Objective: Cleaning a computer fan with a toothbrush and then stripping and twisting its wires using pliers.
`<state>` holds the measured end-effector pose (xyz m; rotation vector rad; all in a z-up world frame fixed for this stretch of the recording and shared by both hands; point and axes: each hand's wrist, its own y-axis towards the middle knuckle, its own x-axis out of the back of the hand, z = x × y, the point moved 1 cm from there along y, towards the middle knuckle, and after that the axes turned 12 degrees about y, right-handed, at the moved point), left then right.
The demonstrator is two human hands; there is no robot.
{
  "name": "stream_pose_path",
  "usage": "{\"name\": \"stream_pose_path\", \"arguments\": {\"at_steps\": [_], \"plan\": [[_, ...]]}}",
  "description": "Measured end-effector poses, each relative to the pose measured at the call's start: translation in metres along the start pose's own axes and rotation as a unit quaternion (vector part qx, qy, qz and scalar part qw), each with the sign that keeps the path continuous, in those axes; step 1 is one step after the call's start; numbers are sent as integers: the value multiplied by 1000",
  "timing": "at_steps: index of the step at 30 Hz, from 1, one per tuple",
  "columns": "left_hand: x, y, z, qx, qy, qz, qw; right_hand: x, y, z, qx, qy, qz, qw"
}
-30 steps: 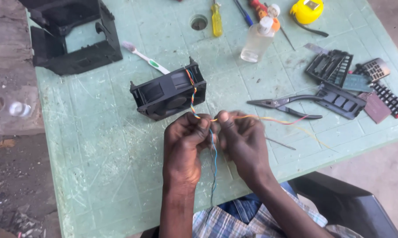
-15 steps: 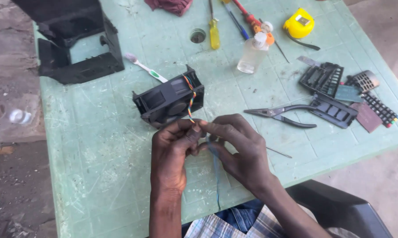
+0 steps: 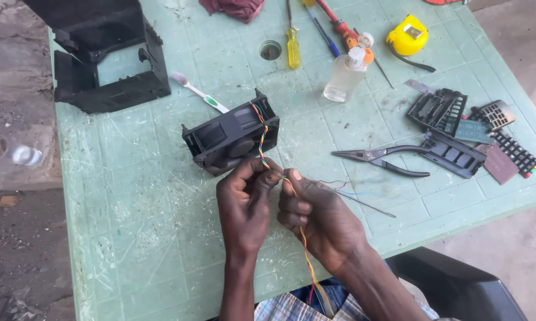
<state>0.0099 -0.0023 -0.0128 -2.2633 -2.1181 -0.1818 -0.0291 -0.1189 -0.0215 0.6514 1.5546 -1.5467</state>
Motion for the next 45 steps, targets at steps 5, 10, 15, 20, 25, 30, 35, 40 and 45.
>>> {"name": "stream_pose_path", "arguments": {"at_steps": [5,10,15,20,25,30,35,40,45], "plan": [[1,-8,-17,7,76,-32,997,-17,-14,15,117,-309,-81,940],[3,-6,-22,-24,136,-8,990,-12,-60,10,22,-427,-58,902],[6,-10,-26,9,107,30,994,-41,-80,34,184,-666,-41,722],[3,-5,-4,69,-107,40,991,-20,-42,40,240,-694,5,679],[2,-3,4,160,-95,-1,983,-24,-43,26,397,-732,130,538],[4,-3,-11,157,-107,6,982,-22,-36,18,488,-696,174,497],[11,-3,-13,104,-47,11,993,-18,-30,16,536,-668,167,488],[-1,-7,-15,55,9,-43,998,1,-13,2,364,-507,38,781],[-5,-6,3,33,-64,-62,995,2,-16,-10,-66,-11,1,998]]}}
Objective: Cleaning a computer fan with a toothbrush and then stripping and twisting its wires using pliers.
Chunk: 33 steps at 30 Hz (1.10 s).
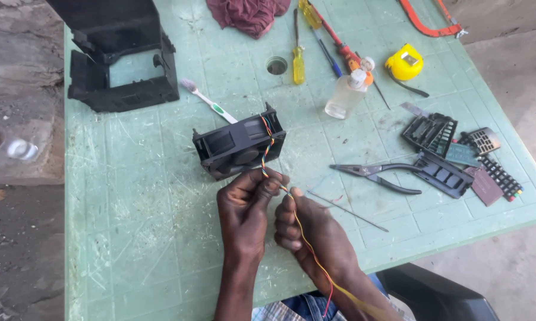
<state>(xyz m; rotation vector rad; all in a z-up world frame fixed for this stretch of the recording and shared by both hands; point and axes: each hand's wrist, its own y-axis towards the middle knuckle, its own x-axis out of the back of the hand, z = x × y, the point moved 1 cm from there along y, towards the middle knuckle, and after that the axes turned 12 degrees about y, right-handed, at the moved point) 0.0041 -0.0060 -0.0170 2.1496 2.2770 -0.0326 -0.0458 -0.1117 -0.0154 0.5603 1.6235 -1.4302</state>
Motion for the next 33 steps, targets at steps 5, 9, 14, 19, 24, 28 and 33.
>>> {"name": "stream_pose_path", "arguments": {"at_steps": [5,9,14,19,24,28,33], "plan": [[13,-2,-19,106,44,96,989,-13,-12,12,288,-432,-48,853],[8,-13,-18,75,92,77,990,-15,-19,11,297,-508,-27,808],[2,-15,-13,134,15,29,990,-1,-19,25,268,-616,-50,740],[6,-11,-9,172,13,55,984,-28,-77,70,114,-795,-167,571],[7,-13,-7,168,5,64,984,-46,-117,87,501,-748,-122,419],[4,-13,-16,143,-23,80,986,-48,-77,59,403,-753,-18,519],[12,-15,-15,119,35,62,990,-33,-39,43,290,-719,55,629]]}}
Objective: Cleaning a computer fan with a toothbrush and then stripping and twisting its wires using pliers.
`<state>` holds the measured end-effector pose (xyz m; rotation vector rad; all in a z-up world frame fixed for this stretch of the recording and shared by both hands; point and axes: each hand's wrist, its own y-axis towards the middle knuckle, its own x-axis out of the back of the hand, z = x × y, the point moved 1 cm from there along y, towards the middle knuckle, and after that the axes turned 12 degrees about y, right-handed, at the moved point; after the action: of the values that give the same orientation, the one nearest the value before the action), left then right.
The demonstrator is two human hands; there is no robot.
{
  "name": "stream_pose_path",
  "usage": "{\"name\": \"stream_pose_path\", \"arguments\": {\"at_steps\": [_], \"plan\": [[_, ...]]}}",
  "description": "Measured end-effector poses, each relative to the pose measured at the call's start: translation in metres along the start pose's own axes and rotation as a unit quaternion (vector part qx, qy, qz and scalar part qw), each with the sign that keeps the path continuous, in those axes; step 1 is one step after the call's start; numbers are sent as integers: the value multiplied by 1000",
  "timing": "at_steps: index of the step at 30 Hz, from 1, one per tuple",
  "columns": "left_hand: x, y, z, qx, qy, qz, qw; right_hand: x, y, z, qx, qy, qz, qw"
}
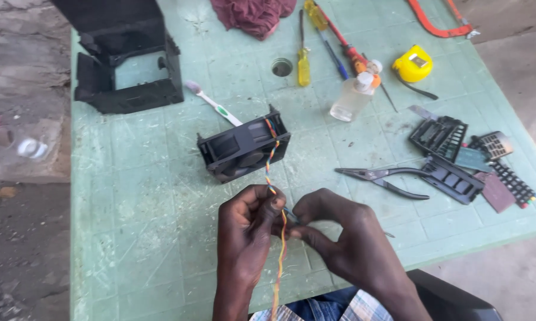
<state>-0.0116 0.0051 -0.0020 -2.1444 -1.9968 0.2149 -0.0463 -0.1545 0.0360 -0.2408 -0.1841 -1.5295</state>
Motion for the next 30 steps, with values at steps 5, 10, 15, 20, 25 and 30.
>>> {"name": "stream_pose_path", "arguments": {"at_steps": [5,10,15,20,25,30], "plan": [[-1,3,-8,66,-27,2,997,6,7,9,56,-30,-25,998],[-7,11,17,85,-145,9,986,-6,3,-1,198,-59,-91,974],[-3,6,-7,135,-141,10,981,-12,-2,-20,237,-98,-129,958],[-1,6,-7,106,-73,-2,992,-15,-4,-28,253,-83,-160,951],[-2,7,0,14,-64,7,998,-15,-1,-30,264,-92,-169,945],[-11,8,5,-29,-101,10,994,-32,-1,-19,197,-40,-214,956]]}}
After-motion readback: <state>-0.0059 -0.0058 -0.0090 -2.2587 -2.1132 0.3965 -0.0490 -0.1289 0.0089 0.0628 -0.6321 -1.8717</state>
